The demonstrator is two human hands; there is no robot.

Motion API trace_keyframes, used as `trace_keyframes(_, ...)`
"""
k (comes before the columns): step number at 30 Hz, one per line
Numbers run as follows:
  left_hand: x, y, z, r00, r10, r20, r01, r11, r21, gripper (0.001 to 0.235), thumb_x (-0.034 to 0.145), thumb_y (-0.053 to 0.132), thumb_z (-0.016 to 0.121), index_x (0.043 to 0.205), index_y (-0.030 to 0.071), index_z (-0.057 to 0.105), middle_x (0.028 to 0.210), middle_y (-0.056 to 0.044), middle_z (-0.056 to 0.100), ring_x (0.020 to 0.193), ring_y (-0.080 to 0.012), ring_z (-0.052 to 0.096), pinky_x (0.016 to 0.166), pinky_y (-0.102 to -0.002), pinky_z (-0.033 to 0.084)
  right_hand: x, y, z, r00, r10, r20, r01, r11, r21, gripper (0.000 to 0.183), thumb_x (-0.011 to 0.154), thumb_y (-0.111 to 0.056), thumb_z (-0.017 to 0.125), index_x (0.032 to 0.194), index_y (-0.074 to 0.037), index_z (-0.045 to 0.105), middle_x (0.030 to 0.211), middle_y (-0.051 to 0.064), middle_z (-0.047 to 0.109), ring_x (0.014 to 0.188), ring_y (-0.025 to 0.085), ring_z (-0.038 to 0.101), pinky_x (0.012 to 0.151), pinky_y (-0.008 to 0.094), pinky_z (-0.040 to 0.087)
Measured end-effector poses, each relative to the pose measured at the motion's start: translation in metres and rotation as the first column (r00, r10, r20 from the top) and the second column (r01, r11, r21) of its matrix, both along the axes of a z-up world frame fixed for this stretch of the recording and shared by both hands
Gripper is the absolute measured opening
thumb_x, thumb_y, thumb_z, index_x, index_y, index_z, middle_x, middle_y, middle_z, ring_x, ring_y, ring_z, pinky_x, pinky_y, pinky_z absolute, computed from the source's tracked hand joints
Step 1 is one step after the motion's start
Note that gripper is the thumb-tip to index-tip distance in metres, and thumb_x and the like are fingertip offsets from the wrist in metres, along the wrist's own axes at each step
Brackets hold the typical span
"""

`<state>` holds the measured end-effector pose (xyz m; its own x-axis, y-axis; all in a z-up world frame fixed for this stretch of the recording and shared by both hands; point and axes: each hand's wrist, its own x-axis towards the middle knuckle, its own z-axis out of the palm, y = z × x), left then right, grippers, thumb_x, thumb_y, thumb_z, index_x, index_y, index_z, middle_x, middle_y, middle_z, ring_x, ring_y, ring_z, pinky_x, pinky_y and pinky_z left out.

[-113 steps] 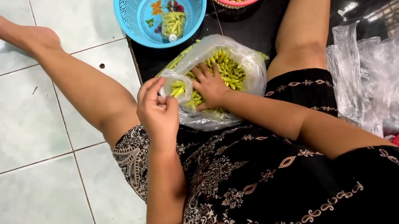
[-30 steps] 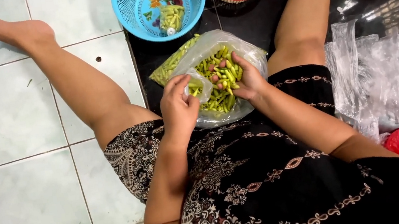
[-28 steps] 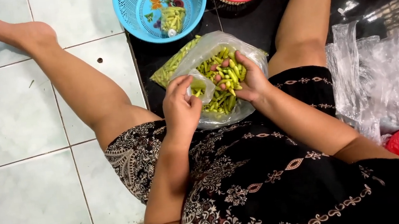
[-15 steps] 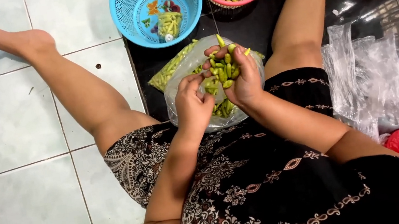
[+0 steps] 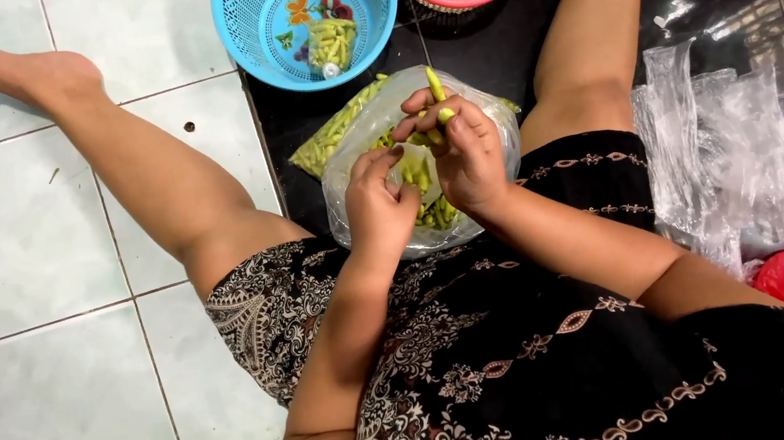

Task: The person sits on the floor and sorts green chilies by hand, placing them into small plastic bags. The person reaches into larger bags and baskets to gather more chilies, filling and then tying the individual plastic bags.

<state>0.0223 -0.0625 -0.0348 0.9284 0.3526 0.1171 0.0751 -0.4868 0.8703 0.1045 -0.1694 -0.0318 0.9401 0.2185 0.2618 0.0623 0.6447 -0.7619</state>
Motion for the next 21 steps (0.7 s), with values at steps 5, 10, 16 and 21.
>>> trace_keyframes(5, -0.002, 0.002, 0.008, 1.0, 0.0, -0.004, 0.0, 1.0, -0.018, 0.048, 0.07, 0.005, 0.06, 0.115, 0.003, 0.075, 0.113, -0.008, 0.066, 0.066, -0.0251, 0.071, 0.066, -0.04, 0.059, -0.009, 0.004, 0.007, 0.99, -0.012, 0.139, 0.018, 0.999, -0.044, 0.047, 0.1, -0.039, 0.059, 0.09, 0.006, 0.061, 0.108, 0.031, 0.062, 0.092, 0.038, 0.073, 0.085, 0.043, 0.059)
trace_keyframes(10, -0.003, 0.003, 0.007, 1.0, -0.009, -0.014, 0.008, 0.999, -0.051, 0.046, 0.073, 0.004, 0.06, 0.116, 0.002, 0.074, 0.11, -0.007, 0.065, 0.067, -0.0242, 0.071, 0.066, -0.041, 0.059, -0.011, 0.004, 0.003, 0.982, -0.012, 0.189, 0.024, 0.998, -0.063, 0.056, 0.099, -0.047, 0.056, 0.091, 0.009, 0.062, 0.105, 0.032, 0.062, 0.094, 0.038, 0.072, 0.085, 0.041, 0.056)
trace_keyframes(16, -0.002, 0.008, 0.0, 0.998, -0.019, -0.059, 0.013, 0.996, -0.089, 0.047, 0.074, 0.005, 0.061, 0.119, 0.003, 0.073, 0.116, -0.005, 0.063, 0.07, -0.0181, 0.069, 0.07, -0.037, 0.059, -0.023, 0.006, 0.009, 0.981, 0.002, 0.194, 0.012, 0.998, -0.068, 0.089, 0.096, -0.073, 0.036, 0.114, 0.012, 0.055, 0.108, 0.034, 0.068, 0.116, 0.043, 0.067, 0.117, 0.048, 0.039)
trace_keyframes(21, -0.002, 0.013, 0.003, 0.998, -0.009, -0.06, 0.002, 0.992, -0.126, 0.047, 0.074, 0.002, 0.061, 0.119, 0.002, 0.073, 0.117, -0.006, 0.063, 0.067, -0.0169, 0.068, 0.068, -0.036, 0.057, -0.019, 0.003, 0.012, 0.972, 0.153, 0.177, -0.14, 0.987, -0.082, 0.098, 0.098, -0.08, 0.025, 0.147, 0.004, 0.038, 0.127, 0.031, 0.068, 0.139, 0.041, 0.053, 0.127, 0.043, 0.02)
